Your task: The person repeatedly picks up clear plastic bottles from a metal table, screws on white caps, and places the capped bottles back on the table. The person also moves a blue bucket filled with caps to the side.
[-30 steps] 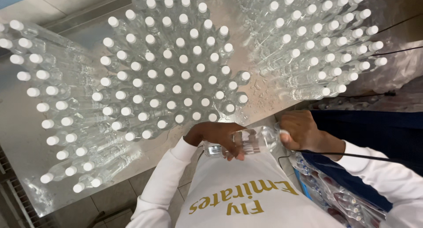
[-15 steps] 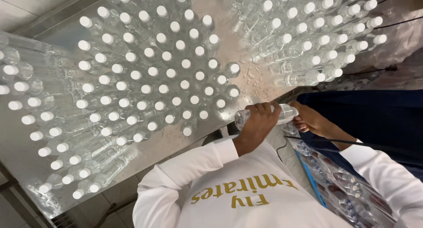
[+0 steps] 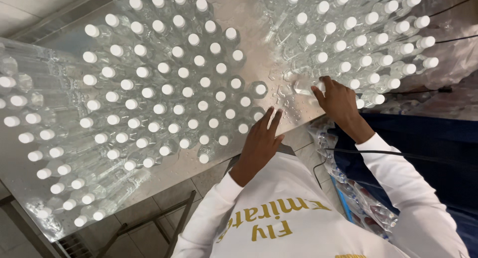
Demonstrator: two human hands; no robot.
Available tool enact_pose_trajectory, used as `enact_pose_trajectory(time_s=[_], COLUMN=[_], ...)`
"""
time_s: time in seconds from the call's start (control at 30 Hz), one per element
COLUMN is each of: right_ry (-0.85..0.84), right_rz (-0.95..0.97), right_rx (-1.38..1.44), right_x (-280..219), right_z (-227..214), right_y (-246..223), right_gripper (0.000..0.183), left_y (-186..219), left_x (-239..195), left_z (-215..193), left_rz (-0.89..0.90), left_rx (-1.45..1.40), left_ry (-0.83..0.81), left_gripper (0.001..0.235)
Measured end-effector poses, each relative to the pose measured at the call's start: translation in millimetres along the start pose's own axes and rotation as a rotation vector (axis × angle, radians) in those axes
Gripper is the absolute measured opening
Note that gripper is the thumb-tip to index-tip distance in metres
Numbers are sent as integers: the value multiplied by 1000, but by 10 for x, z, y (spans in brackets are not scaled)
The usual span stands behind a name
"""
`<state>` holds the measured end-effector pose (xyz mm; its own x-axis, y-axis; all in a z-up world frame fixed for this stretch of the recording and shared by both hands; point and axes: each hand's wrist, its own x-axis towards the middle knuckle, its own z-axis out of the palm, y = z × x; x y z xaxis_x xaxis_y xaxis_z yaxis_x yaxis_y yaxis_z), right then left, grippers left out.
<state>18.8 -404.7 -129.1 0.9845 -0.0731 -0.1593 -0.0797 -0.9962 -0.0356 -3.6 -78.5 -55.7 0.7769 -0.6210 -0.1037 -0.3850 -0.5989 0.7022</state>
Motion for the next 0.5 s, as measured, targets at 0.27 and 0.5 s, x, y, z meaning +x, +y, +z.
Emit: enact_pose_trajectory(time_s=[0.27,0.5], right_ry=[181,35], right_rz=[-11,-236], right_rx=[-79,391], right_x=[64,149], right_z=[-442,-665], right_y=[-142,-1402], right_gripper=[40,46], left_y=[-137,-118], left_x=[-579,-624], left_z=[-187,-249], left_rz=[-34,-61], left_rx=[-134,-214], left_ry=[303,353], left_gripper=[44,42])
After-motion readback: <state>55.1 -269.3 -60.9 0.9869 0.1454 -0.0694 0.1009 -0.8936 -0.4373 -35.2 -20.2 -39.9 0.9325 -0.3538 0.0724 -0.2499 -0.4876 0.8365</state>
